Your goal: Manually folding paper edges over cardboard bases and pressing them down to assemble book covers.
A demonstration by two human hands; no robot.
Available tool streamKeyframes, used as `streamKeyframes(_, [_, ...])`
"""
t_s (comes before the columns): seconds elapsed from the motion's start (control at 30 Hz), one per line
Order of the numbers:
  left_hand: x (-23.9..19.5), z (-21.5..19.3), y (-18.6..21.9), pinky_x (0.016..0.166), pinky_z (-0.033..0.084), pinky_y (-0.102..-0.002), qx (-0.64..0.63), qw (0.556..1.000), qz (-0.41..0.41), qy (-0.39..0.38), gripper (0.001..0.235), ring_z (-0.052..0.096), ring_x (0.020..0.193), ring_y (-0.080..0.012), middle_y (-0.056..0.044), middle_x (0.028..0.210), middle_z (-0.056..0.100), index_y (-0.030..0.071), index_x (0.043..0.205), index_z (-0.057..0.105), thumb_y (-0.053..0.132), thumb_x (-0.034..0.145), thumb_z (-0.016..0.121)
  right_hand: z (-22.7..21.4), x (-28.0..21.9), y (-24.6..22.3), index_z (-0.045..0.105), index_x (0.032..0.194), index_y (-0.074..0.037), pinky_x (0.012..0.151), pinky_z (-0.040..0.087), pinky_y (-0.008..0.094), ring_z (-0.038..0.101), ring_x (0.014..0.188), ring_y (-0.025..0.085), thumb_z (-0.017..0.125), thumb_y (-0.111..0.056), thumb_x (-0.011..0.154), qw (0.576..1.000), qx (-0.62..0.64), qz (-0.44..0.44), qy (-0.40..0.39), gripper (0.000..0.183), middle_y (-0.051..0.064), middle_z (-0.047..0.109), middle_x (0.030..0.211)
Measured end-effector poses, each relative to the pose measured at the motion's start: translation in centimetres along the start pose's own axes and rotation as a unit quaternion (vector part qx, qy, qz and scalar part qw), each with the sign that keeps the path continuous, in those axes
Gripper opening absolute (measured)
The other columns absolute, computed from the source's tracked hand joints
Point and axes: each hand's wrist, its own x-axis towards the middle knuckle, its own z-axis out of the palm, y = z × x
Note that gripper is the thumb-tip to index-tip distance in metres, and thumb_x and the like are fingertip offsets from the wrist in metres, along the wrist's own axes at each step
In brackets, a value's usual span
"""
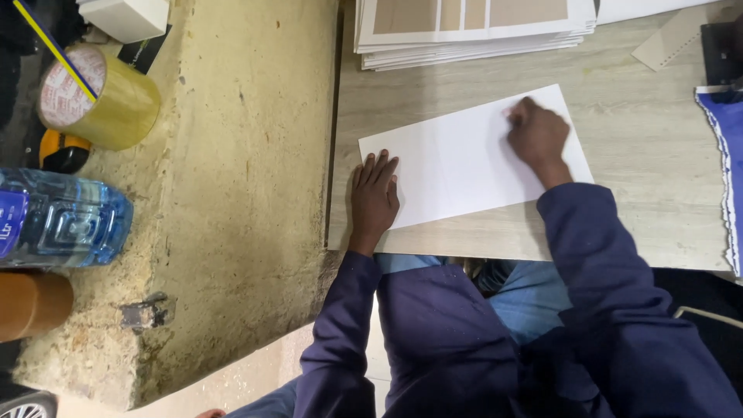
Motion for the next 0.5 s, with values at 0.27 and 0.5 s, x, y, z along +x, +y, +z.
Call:
streamKeyframes(0.27, [-0.5, 1.1, -4.1, 0.131, 0.023, -0.060, -0.113, 0.990, -0.077, 0.017, 0.036, 0.049, 0.153, -0.0364, -0.011, 0.162, 0.058, 0.019, 0.149, 0.062, 0.013, 0.116, 0.049, 4.2, -15.6, -19.8, 0.072, 0.109, -0.018, 0.075, 0.061, 0.061, 0.078, 0.091, 0.041, 0.059, -0.026, 0.101, 0.946, 0.136, -0.252, -0.153, 0.017, 0.009, 0.079, 0.091])
streamKeyframes(0.5, [-0.9, -1.1, -2.4, 0.132, 0.022, -0.055, 0.004, 0.998, -0.059, 0.002, 0.036, 0.042, 0.159, -0.0336, -0.011, 0.167, 0.053, 0.021, 0.150, 0.063, 0.025, 0.117, 0.050, -3.1, -11.9, -9.9, 0.073, 0.125, -0.010, 0.079, 0.059, 0.065, 0.078, 0.094, 0.048, 0.041, -0.032, 0.119, 0.988, 0.037, -0.136, -0.070, 0.040, 0.021, 0.082, 0.104])
